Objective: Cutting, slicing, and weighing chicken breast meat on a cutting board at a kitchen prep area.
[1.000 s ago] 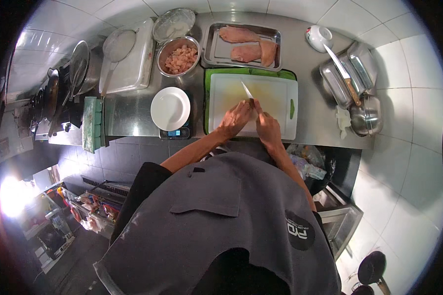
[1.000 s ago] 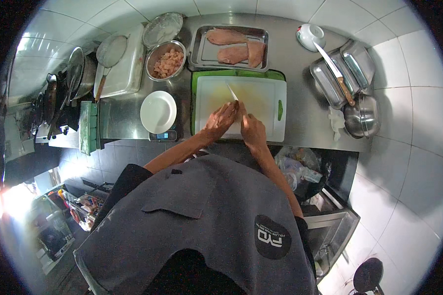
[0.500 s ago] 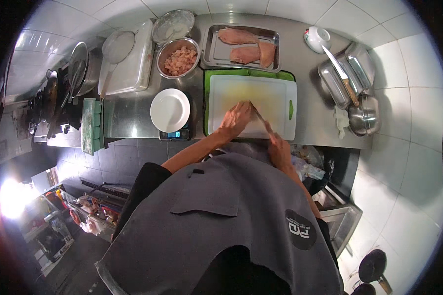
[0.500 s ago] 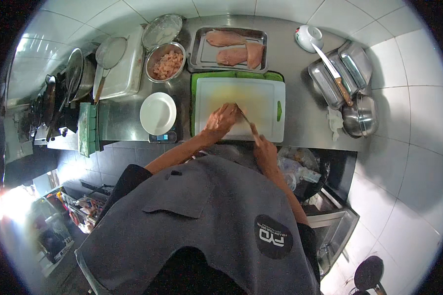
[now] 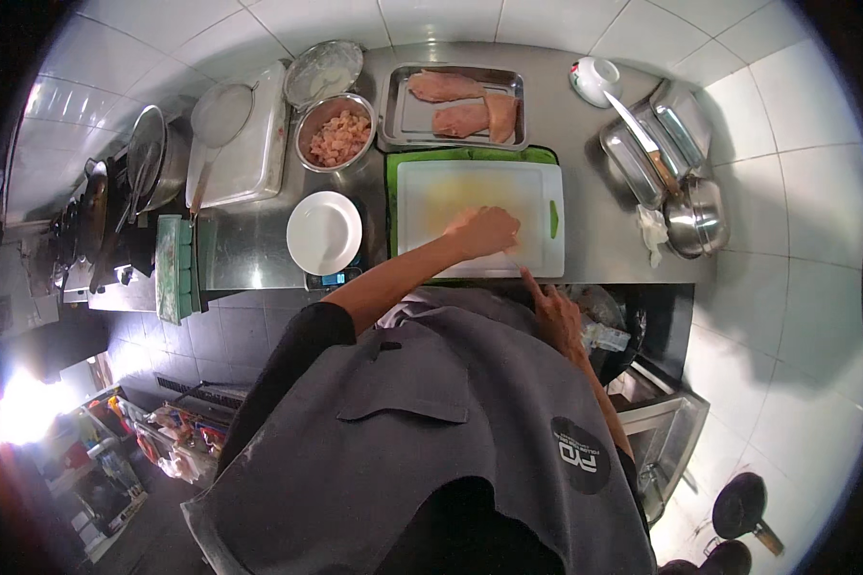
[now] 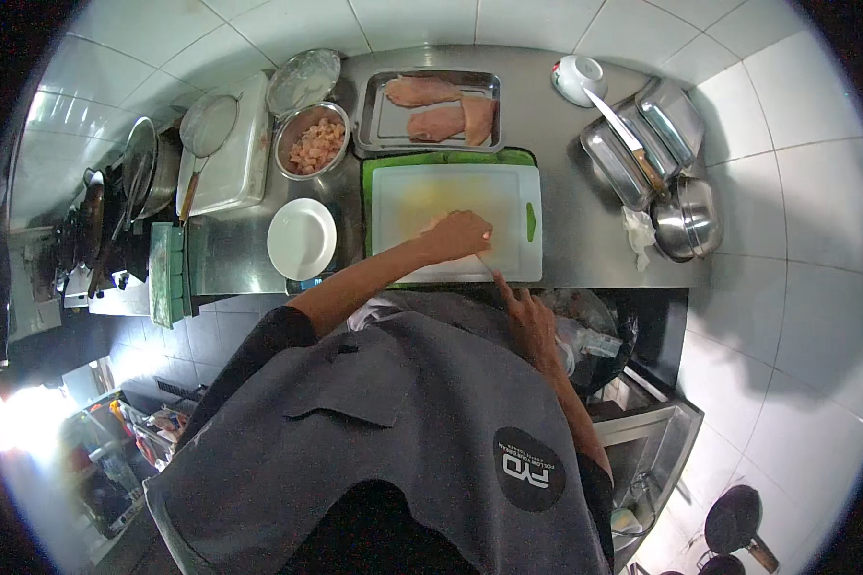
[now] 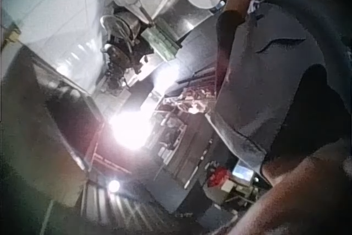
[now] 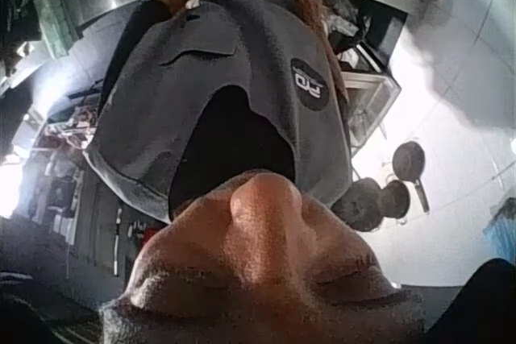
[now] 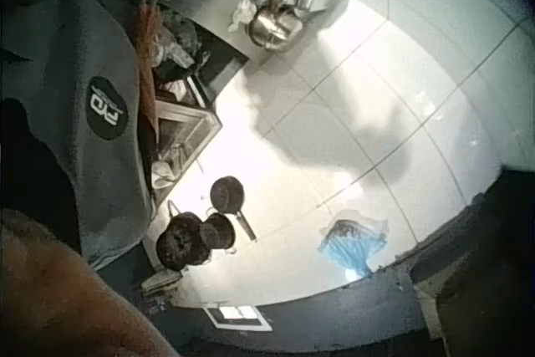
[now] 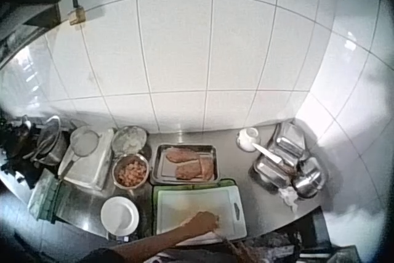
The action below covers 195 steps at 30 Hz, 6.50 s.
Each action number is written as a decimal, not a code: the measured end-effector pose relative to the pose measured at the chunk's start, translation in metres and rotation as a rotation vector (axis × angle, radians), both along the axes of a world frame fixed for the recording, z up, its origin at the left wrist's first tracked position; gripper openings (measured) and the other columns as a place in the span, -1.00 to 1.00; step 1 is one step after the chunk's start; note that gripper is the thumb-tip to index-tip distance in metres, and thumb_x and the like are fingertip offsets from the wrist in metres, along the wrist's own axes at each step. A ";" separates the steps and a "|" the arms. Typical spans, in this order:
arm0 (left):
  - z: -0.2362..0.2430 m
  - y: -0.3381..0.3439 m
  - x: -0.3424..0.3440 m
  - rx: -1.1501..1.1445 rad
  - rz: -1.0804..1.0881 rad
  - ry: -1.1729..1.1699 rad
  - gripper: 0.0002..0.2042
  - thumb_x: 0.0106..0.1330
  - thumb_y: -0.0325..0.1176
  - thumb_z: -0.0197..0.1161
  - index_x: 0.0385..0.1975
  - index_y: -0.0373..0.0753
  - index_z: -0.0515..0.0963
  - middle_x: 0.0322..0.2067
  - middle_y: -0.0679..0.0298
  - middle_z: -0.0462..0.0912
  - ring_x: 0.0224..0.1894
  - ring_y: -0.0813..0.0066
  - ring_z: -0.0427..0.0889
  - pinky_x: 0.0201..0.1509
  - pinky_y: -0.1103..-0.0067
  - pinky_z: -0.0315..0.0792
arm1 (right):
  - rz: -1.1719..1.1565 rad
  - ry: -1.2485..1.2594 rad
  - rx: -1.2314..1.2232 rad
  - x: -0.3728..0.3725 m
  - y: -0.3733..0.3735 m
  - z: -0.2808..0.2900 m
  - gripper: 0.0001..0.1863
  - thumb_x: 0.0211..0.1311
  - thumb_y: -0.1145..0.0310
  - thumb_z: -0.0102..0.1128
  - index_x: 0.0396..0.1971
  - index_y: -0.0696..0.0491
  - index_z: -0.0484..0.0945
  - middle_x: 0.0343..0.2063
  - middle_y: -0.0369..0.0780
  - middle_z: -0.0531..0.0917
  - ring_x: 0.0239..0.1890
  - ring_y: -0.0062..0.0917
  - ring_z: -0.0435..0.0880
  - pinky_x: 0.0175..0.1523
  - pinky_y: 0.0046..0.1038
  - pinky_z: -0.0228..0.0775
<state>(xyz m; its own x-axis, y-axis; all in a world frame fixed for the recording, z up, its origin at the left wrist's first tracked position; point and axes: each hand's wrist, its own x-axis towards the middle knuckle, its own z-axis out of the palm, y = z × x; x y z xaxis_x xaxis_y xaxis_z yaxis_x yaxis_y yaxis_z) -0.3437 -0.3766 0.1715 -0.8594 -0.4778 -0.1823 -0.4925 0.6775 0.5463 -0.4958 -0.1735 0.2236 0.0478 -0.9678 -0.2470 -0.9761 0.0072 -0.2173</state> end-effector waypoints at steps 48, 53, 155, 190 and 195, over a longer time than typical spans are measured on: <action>-0.017 0.025 -0.001 -0.340 0.178 0.216 -0.75 0.31 -0.34 0.19 -0.03 -0.12 0.51 -0.05 0.16 0.52 0.03 0.12 0.49 0.13 0.24 0.43 | -0.351 -0.492 -0.232 -0.001 -0.073 -0.048 -0.32 0.32 0.54 0.02 0.43 -0.23 0.23 -0.33 0.04 0.65 -0.32 -0.04 0.65 -0.17 -0.11 0.45; -0.018 0.025 -0.006 -0.356 0.247 0.332 -0.85 0.21 -0.40 0.19 -0.26 -0.28 0.57 -0.19 0.15 0.56 -0.05 0.19 0.51 0.11 0.34 0.43 | -0.340 -0.499 -0.219 0.000 -0.083 -0.048 -0.31 0.32 0.54 0.01 0.43 -0.23 0.22 -0.30 0.03 0.66 -0.31 -0.03 0.65 -0.16 -0.11 0.46; -0.022 0.056 0.130 -0.361 0.347 0.528 -0.69 0.12 -0.45 0.37 -0.10 -0.21 0.64 -0.08 0.22 0.61 0.07 0.17 0.57 0.13 0.29 0.44 | 0.014 -0.319 -0.139 0.090 -0.047 -0.046 -0.35 0.20 0.59 0.05 0.35 0.05 0.27 -0.39 -0.01 0.62 -0.36 -0.11 0.67 -0.28 -0.19 0.55; -0.024 0.033 0.129 -0.359 0.124 0.263 -0.78 0.23 -0.39 0.29 -0.15 -0.24 0.54 -0.18 0.15 0.60 -0.07 0.13 0.61 0.14 0.27 0.47 | -0.517 -0.474 -0.137 0.001 0.034 0.000 -0.34 0.23 0.55 0.18 0.35 -0.23 0.39 -0.62 -0.11 0.46 -0.60 -0.55 0.26 -0.39 -0.48 0.30; 0.007 0.033 0.085 -0.068 0.188 0.414 -0.80 0.24 -0.39 0.30 -0.15 -0.19 0.56 -0.20 0.17 0.60 -0.10 0.16 0.63 0.08 0.28 0.48 | -0.586 -0.509 -0.110 -0.006 0.039 -0.003 -0.33 0.31 0.49 0.14 0.39 -0.29 0.31 -0.59 -0.03 0.50 -0.58 -0.44 0.33 -0.37 -0.38 0.33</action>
<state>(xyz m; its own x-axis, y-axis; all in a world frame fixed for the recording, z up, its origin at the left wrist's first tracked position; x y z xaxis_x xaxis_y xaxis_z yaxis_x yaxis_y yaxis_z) -0.2586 -0.3435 0.1785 -0.7505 -0.6314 0.1954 -0.3597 0.6382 0.6807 -0.5021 -0.1349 0.2206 -0.3966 -0.8878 -0.2336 -0.5995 0.4432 -0.6665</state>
